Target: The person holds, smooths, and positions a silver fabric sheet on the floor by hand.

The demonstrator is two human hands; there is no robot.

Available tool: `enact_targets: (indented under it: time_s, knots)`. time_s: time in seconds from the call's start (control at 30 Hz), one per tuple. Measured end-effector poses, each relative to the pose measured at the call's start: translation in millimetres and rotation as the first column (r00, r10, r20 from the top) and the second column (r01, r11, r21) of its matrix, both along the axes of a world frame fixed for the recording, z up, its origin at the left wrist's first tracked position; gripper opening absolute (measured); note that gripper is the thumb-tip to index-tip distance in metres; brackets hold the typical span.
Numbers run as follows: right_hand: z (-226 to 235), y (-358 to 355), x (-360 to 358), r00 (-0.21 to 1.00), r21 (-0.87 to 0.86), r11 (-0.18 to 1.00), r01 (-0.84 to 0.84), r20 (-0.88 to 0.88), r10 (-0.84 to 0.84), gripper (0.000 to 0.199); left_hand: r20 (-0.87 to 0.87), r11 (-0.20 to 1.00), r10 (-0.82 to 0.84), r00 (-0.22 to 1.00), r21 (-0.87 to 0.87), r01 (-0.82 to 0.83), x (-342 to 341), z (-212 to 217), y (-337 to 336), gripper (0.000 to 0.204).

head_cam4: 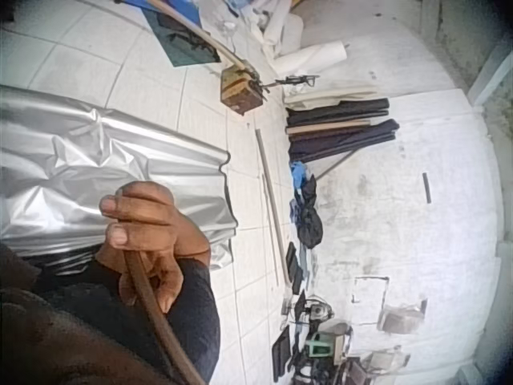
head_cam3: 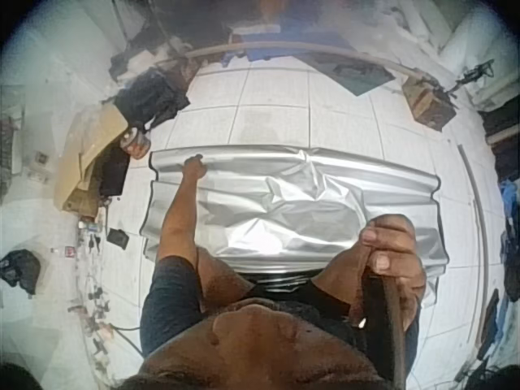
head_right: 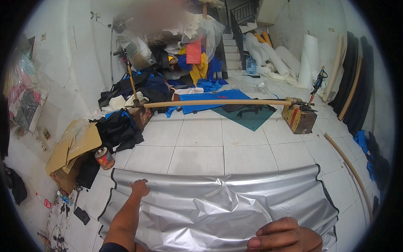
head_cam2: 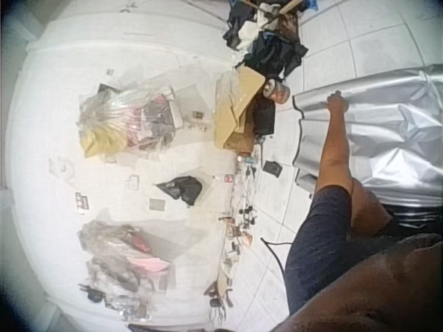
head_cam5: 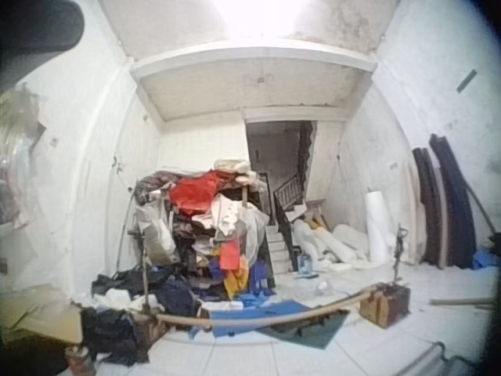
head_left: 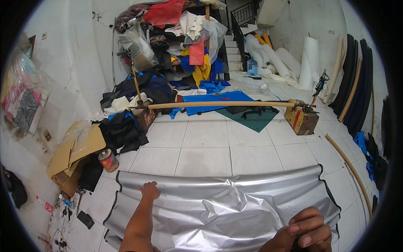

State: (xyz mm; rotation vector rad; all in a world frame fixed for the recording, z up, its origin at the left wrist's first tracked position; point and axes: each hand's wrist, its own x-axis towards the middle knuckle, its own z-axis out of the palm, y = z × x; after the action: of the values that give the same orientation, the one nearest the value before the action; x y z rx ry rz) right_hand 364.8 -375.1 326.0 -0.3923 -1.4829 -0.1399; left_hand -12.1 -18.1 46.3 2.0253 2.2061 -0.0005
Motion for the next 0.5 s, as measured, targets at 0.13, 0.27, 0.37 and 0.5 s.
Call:
enact_targets:
  time_s: [0.13, 0.27, 0.37, 0.5]
  knots:
    - [2.1, 0.6, -1.9, 1.0, -0.001, 1.0, -0.006, -0.008, 0.006, 0.043, -0.01, 1.0, 0.002, 1.0, 0.002, -0.001, -1.5, -2.2, 2.1, 0.057]
    - [1.9, 0.7, 3.4, 0.999, 0.002, 1.0, -0.027, 0.03, 0.027, 0.043, -0.011, 1.0, 0.003, 1.0, 0.003, -0.003, -3.1, -3.9, 1.9, 0.057]
    - [0.5, 3.0, 1.4, 1.0, 0.028, 1.0, -0.008, 0.015, 0.007, 0.043, -0.014, 1.0, 0.005, 1.0, -0.005, -0.005, -0.3, -0.7, 0.7, 0.057]
    - [-1.2, 2.6, 1.2, 1.0, 0.019, 1.0, 0.011, 0.006, -0.011, 0.043, -0.012, 0.999, 0.014, 1.0, -0.033, -0.014, -1.3, 1.6, 0.8, 0.056]
